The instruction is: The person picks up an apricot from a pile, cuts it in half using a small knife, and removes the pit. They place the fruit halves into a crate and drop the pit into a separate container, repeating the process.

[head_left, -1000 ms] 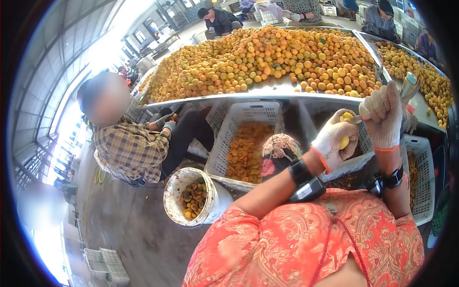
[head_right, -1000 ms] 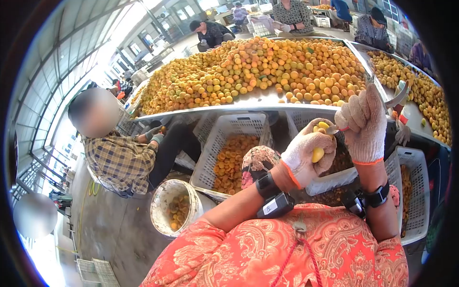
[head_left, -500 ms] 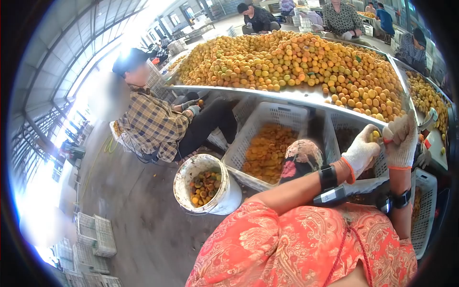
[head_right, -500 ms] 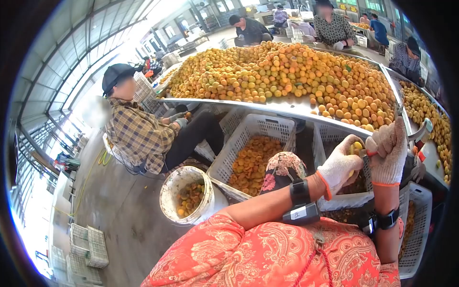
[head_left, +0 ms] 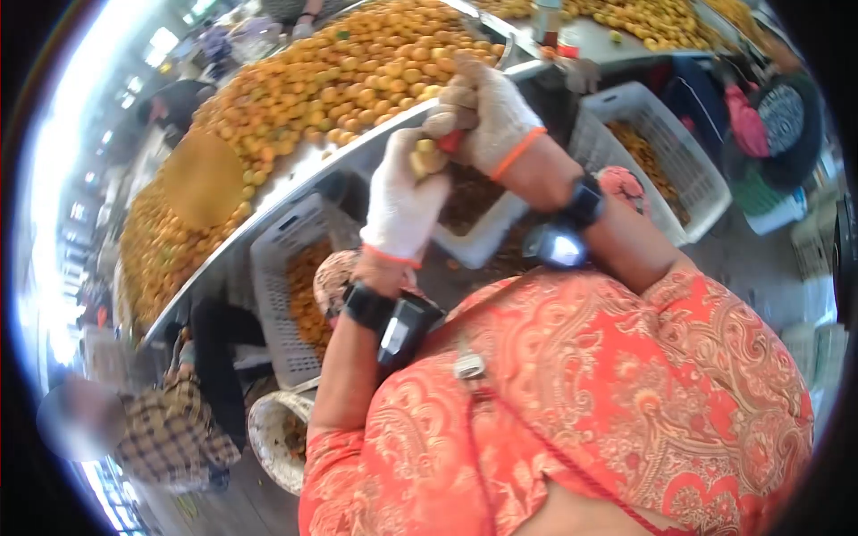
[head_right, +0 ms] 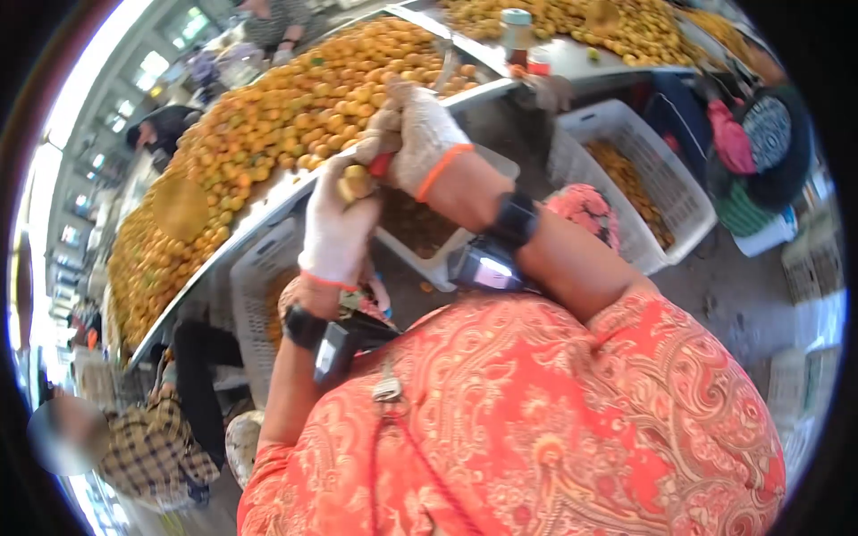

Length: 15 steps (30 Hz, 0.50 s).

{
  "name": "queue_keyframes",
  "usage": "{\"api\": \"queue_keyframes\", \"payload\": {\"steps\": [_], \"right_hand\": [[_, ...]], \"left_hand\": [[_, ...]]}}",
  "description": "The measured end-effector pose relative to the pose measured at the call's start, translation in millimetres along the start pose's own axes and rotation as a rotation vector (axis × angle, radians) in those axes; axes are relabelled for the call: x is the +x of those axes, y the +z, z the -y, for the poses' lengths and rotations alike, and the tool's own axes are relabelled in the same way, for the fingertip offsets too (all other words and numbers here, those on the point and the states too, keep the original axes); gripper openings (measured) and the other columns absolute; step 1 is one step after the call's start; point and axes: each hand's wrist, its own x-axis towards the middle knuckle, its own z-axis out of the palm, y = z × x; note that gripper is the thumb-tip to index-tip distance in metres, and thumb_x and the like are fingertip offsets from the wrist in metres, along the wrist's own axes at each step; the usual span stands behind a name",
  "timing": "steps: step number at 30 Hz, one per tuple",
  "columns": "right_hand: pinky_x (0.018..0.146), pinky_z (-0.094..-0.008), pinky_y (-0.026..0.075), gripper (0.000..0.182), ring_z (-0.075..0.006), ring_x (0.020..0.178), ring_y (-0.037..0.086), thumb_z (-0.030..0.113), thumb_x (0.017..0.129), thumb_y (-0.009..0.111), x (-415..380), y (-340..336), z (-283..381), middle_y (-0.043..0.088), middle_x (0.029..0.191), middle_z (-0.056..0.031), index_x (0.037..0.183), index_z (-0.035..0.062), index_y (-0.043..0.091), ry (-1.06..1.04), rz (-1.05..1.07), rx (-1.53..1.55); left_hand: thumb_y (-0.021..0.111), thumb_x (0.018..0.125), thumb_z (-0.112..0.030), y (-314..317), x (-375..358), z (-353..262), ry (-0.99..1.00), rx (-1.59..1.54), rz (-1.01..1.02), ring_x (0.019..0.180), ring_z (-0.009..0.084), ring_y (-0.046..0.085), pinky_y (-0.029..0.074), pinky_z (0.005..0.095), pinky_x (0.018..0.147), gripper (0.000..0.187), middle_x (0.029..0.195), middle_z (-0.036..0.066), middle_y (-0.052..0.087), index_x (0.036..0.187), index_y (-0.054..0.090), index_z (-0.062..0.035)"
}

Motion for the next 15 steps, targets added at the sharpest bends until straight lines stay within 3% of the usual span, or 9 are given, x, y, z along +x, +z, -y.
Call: {"api": "queue_keyframes", "payload": {"steps": [2, 3, 4, 6, 7, 10, 12, 14, 15], "right_hand": [[0.044, -0.0366, 0.037, 0.039, -0.0198, 0.043, 0.038, 0.034, 0.101, 0.054, 9.9, -13.7, 9.7, 0.038, 0.051, 0.0005, 0.068, 0.0153, 0.044, 0.111, -0.065, 0.212], [0.042, -0.0366, 0.037, 0.040, -0.0197, 0.042, 0.037, 0.035, 0.101, 0.053, 12.4, -11.6, 9.2, 0.039, 0.051, 0.0003, 0.068, 0.0153, 0.043, 0.071, -0.169, 0.204], [0.042, -0.0359, 0.038, 0.042, -0.0200, 0.041, 0.036, 0.037, 0.101, 0.053, 13.4, -11.5, 10.9, 0.038, 0.050, -0.0003, 0.066, 0.0153, 0.043, 0.053, -0.174, 0.208], [0.048, -0.0289, 0.037, 0.047, -0.0128, 0.045, 0.031, 0.029, 0.097, 0.062, 9.5, -10.1, 8.9, 0.033, 0.051, 0.0017, 0.060, 0.0143, 0.038, -0.075, -0.199, 0.173], [0.049, -0.0309, 0.039, 0.044, -0.0141, 0.045, 0.032, 0.032, 0.098, 0.061, 9.6, -15.1, 11.8, 0.034, 0.052, 0.0013, 0.064, 0.0131, 0.041, -0.092, -0.090, 0.174], [0.049, -0.0338, 0.042, 0.042, -0.0150, 0.045, 0.036, 0.035, 0.098, 0.060, 3.7, -3.8, 19.5, 0.036, 0.054, 0.0001, 0.067, 0.0123, 0.044, -0.290, -0.152, 0.001], [0.047, -0.0349, 0.043, 0.038, -0.0149, 0.045, 0.041, 0.032, 0.097, 0.060, 4.9, -14.1, 32.4, 0.043, 0.055, -0.0018, 0.069, 0.0108, 0.047, -0.356, -0.087, -0.049], [0.045, -0.0342, 0.045, 0.022, -0.0138, 0.044, 0.045, 0.021, 0.095, 0.061, 0.9, -21.6, 46.4, 0.051, 0.061, -0.0030, 0.079, 0.0085, 0.054, -0.345, -0.011, -0.680], [0.044, -0.0326, 0.045, 0.011, -0.0121, 0.045, 0.049, 0.012, 0.091, 0.063, 4.3, -25.3, 44.3, 0.058, 0.067, -0.0032, 0.100, 0.0061, 0.062, -0.305, -0.229, -0.865]], "left_hand": [[0.059, 0.079, 0.005, 4.5, 3.3, 1.6, -0.117, -0.004, 0.011, 0.089, 0.0146, 0.060, 0.049, 0.0288, 0.082, 0.036, 0.094, 0.007, 0.064, 0.113, 0.055, -0.0045], [0.057, 0.082, 0.004, 8.4, 3.9, 9.0, -0.180, -0.157, 0.017, 0.078, 0.0127, 0.059, 0.049, 0.0260, 0.071, 0.035, 0.093, 0.004, 0.062, 0.115, 0.054, -0.0053], [0.056, 0.084, 0.003, 11.8, 4.2, -3.7, -0.351, -0.300, 0.037, 0.064, 0.0093, 0.053, 0.042, 0.0227, 0.053, 0.036, 0.089, 0.003, 0.058, 0.118, 0.053, -0.0066], [0.056, 0.084, 0.002, 21.9, 9.7, -3.6, -0.466, -0.576, -0.044, 0.055, 0.0073, 0.047, 0.032, 0.0205, 0.043, 0.038, 0.085, 0.003, 0.056, 0.120, 0.051, -0.0074], [0.057, 0.083, 0.002, 23.4, 11.9, -5.4, -0.518, -0.647, -0.061, 0.053, 0.0093, 0.049, 0.032, 0.0214, 0.041, 0.039, 0.084, 0.003, 0.056, 0.121, 0.051, -0.0074], [0.056, 0.087, -0.008, 26.2, 18.8, -3.1, -0.593, -0.747, -0.073, 0.057, 0.0084, 0.050, 0.034, 0.0183, 0.043, 0.029, 0.080, 0.003, 0.056, 0.116, 0.053, -0.0058], [0.055, 0.089, -0.012, 22.3, 18.0, 6.6, -0.607, -0.777, -0.013, 0.057, 0.0081, 0.050, 0.034, 0.0178, 0.043, 0.024, 0.079, 0.002, 0.055, 0.113, 0.055, -0.0061], [0.054, 0.091, -0.015, 18.3, 20.9, 13.4, -0.622, -0.806, 0.045, 0.058, 0.0078, 0.050, 0.035, 0.0174, 0.044, 0.020, 0.078, 0.002, 0.054, 0.109, 0.056, -0.0065], [0.054, 0.092, -0.018, 17.2, 22.1, 15.7, -0.654, -0.799, 0.049, 0.058, 0.0077, 0.049, 0.035, 0.0175, 0.044, 0.018, 0.076, 0.002, 0.054, 0.106, 0.057, -0.0072]]}}
